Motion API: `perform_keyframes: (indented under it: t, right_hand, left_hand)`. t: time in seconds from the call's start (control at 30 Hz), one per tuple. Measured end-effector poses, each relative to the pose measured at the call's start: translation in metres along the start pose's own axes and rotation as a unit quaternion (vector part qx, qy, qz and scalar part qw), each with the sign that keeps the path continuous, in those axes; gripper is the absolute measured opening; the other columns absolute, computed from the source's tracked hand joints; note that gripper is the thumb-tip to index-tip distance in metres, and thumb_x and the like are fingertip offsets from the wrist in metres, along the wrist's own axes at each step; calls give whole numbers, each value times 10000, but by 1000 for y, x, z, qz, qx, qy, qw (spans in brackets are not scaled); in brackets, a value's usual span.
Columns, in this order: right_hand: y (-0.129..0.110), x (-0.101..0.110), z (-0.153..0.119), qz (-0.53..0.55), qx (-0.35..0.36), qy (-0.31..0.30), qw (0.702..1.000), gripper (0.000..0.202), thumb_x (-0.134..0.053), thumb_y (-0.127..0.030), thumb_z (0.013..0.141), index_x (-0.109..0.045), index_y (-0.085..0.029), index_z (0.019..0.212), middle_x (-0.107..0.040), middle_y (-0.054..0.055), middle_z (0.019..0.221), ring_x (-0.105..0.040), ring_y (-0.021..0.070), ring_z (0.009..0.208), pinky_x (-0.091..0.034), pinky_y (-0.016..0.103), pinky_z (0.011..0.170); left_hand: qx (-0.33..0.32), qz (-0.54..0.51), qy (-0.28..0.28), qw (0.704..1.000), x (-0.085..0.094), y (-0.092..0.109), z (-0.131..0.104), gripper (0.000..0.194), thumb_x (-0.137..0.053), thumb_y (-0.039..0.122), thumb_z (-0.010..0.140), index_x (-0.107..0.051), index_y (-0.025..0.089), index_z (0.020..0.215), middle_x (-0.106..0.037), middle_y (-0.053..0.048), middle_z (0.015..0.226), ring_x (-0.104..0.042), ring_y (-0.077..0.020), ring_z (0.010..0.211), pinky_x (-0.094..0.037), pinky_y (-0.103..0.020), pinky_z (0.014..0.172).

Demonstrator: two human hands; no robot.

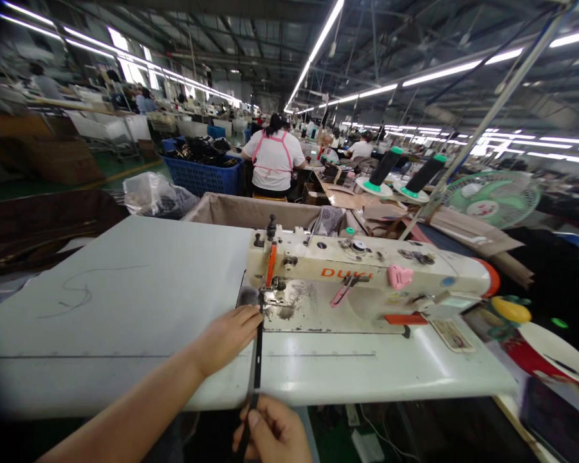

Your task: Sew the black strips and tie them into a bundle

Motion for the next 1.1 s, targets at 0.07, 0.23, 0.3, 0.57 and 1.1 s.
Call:
perform_keyframes:
  t: [0.07, 0.23, 0.3, 0.57, 1.1]
  right_hand:
    - [-8, -4, -4, -21, 3, -15, 1000, 545, -774, -749, 847, -805, -217, 957, -805, 51, 810, -710, 197, 739, -534, 285, 713]
    - [-19, -1, -11, -59, 31, 24, 997, 520, -752, -715, 883, -835, -202, 898, -808, 61, 789, -689, 204, 734, -527, 297, 711]
    - [-20, 1, -13, -64, 34, 35, 997, 521, -751, -708, 884, -846, -196, 895, -809, 65, 786, -690, 211, 748, -520, 298, 708]
    - [-29, 2, -26, -43, 1, 62, 997, 430, -823, -625, 863, -835, -196, 847, -790, 55, 773, -678, 215, 771, -507, 311, 750]
    - [-16, 3, -12, -66, 19, 26, 997, 594, -756, -770, 844, -824, -186, 757, -772, 67, 712, -665, 191, 670, -520, 289, 690]
  left_hand:
    - [4, -9, -3, 1000, 0, -1, 0, 152, -641, 128, 1010, -655, 161, 1158, -718, -123, 1221, -711, -278, 1161, -608, -416, 1057]
    - [25, -20, -19, 999, 0, -5, -1, 139, -582, 159, 1044, -657, 155, 1161, -712, -143, 1266, -711, -272, 1167, -590, -430, 1084]
    - [29, -15, -33, 999, -2, -6, -1, 154, -558, 168, 1057, -656, 149, 1173, -704, -150, 1288, -702, -275, 1195, -568, -443, 1115]
    - [29, -19, -87, 996, 4, -4, 5, 154, -536, 181, 1078, -666, 141, 1149, -705, -138, 1251, -695, -264, 1179, -549, -419, 1120]
    - [22, -29, -31, 999, -4, -3, -2, 189, -536, 120, 1050, -628, 147, 1213, -707, -136, 1256, -666, -284, 1274, -537, -442, 1157]
Point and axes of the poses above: each hand's wrist, its own z-axis towards the middle knuckle, its own x-axis out of the back of the hand, y = z × x, the point moved 9 cm from there along z, towards the middle knuckle
